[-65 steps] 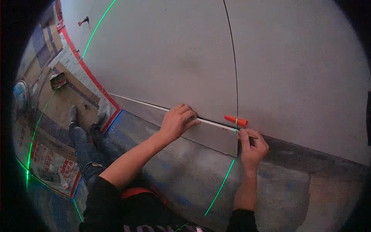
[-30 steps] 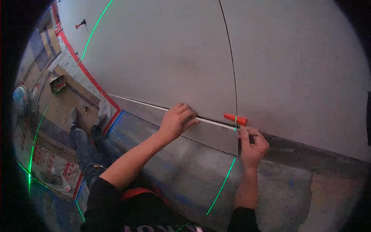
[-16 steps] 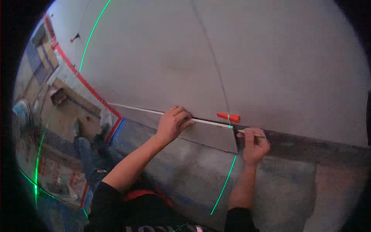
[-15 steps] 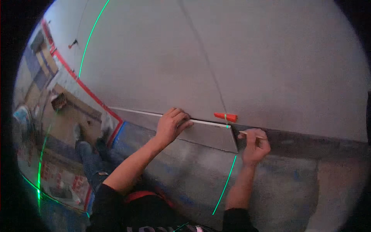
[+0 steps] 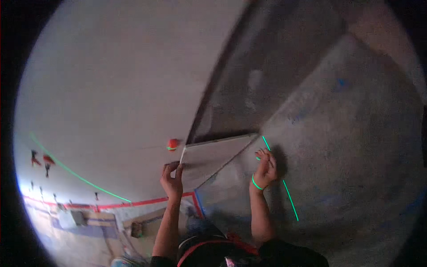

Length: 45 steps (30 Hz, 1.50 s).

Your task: Measure, mark, and cut a floor tile using a hand saw.

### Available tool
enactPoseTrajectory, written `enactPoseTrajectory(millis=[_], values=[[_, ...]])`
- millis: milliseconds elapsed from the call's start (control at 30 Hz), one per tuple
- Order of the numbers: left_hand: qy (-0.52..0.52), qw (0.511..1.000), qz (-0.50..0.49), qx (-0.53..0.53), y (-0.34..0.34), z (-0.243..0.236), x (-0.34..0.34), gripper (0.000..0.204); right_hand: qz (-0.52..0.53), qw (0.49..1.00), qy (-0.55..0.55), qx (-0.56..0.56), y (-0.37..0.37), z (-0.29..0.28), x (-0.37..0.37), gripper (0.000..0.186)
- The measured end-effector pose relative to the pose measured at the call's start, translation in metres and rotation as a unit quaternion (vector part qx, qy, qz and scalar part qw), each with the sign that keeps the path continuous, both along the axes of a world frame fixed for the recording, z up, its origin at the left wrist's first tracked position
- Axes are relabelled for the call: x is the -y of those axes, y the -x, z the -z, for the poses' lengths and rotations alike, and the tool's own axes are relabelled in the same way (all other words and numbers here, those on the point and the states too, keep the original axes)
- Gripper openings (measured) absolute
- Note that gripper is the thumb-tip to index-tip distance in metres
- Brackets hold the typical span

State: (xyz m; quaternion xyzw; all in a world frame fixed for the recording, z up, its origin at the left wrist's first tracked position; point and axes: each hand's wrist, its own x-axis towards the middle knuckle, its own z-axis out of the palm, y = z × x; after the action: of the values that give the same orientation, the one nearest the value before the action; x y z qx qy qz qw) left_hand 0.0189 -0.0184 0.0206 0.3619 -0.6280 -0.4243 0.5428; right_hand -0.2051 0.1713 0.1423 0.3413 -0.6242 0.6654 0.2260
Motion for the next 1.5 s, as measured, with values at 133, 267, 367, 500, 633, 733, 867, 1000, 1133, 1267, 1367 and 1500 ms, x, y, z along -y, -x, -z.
enactPoseTrajectory(millis=[133, 267, 367, 500, 633, 733, 867, 1000, 1133, 1267, 1367, 1500], values=[[-0.022, 0.999, 0.021, 0.013, -0.006, 0.007, 0.0, 0.011, -0.018, 0.999, 0.023, 0.032, -0.004, 0.053, -0.004, 0.034], [-0.019, 0.998, 0.041, 0.052, -0.013, 0.015, 0.002, 0.012, -0.042, 0.991, 0.021, 0.122, 0.012, 0.073, 0.01, 0.037], [0.01, 0.994, 0.036, 0.106, -0.023, 0.023, 0.008, 0.015, 0.018, 0.992, -0.119, 0.039, 0.02, 0.073, 0.015, 0.039], [-0.012, 0.994, 0.061, 0.093, -0.029, 0.039, 0.021, 0.021, 0.058, 0.992, -0.11, 0.025, 0.037, 0.092, 0.029, 0.037], [-0.027, 0.985, 0.077, 0.15, -0.019, 0.012, 0.018, 0.023, 0.029, 0.989, -0.142, 0.015, 0.041, 0.082, 0.024, 0.042], [-0.029, 0.989, 0.08, 0.118, -0.021, 0.014, 0.024, 0.023, 0.011, 0.99, -0.14, -0.004, 0.045, 0.086, 0.028, 0.043], [-0.034, 0.992, 0.076, 0.1, -0.015, 0.01, 0.015, 0.02, 0.001, 0.991, -0.125, 0.039, 0.049, 0.093, 0.022, 0.042], [-0.052, 0.992, 0.044, 0.105, -0.018, 0.004, 0.01, 0.019, -0.032, 0.993, -0.09, 0.069, 0.044, 0.088, 0.022, 0.038], [-0.04, 0.992, 0.048, 0.111, -0.021, 0.011, 0.013, 0.019, -0.031, 0.993, -0.087, 0.071, 0.044, 0.09, 0.017, 0.034], [-0.036, 0.992, 0.053, 0.11, -0.015, 0.009, 0.01, 0.019, -0.003, 0.993, -0.116, 0.036, 0.052, 0.089, 0.011, 0.033], [-0.016, 0.991, 0.052, 0.126, -0.014, 0.009, 0.01, 0.018, -0.003, 0.994, -0.099, 0.04, 0.049, 0.086, 0.012, 0.032], [-0.033, 0.996, 0.056, 0.054, -0.023, 0.029, 0.023, 0.02, -0.011, 0.995, -0.101, 0.014, 0.044, 0.089, 0.021, 0.031]])
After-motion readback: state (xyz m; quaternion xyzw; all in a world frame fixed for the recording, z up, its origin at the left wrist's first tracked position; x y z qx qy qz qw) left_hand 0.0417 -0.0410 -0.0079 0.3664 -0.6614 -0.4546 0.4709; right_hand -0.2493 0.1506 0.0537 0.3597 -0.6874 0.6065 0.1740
